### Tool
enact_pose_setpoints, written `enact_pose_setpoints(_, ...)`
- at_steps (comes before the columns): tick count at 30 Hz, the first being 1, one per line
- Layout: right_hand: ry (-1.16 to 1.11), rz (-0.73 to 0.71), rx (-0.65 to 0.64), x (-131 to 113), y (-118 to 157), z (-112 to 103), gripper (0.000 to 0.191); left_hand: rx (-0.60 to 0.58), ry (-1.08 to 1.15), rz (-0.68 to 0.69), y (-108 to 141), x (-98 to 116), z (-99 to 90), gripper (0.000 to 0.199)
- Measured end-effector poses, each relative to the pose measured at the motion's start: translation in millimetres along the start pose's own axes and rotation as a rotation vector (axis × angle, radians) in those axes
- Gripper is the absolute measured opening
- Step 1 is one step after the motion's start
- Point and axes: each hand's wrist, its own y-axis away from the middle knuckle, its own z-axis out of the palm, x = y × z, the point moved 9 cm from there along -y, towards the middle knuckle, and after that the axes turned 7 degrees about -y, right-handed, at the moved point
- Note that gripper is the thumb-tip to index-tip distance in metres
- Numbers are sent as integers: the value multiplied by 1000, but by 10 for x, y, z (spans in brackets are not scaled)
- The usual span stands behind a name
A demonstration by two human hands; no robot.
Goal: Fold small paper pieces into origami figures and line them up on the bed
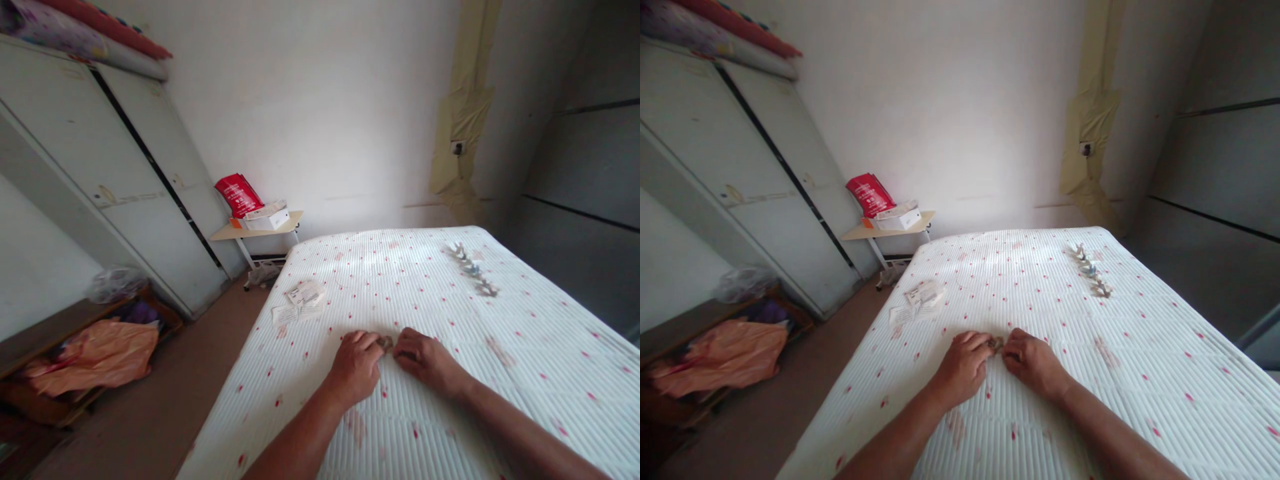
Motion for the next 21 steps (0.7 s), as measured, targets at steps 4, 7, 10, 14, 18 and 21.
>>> enact_pose_setpoints(4,134,41,26,12,5,23,20,16,45,-54,2,-24,11,30)
enact_pose_setpoints(7,208,49,37,33,-2,35,21,39,68,-90,6,-37,13,28)
enact_pose_setpoints(10,258,46,54,30,-7,26,21,49,86,-108,14,-34,18,28)
enact_pose_setpoints(14,280,22,79,16,-12,8,21,42,102,-100,14,-28,64,34)
enact_pose_setpoints(18,279,0,87,43,-15,11,19,88,147,-128,-2,-127,70,39)
enact_pose_setpoints(21,271,-13,100,69,-15,17,19,112,151,-112,-34,-183,26,49)
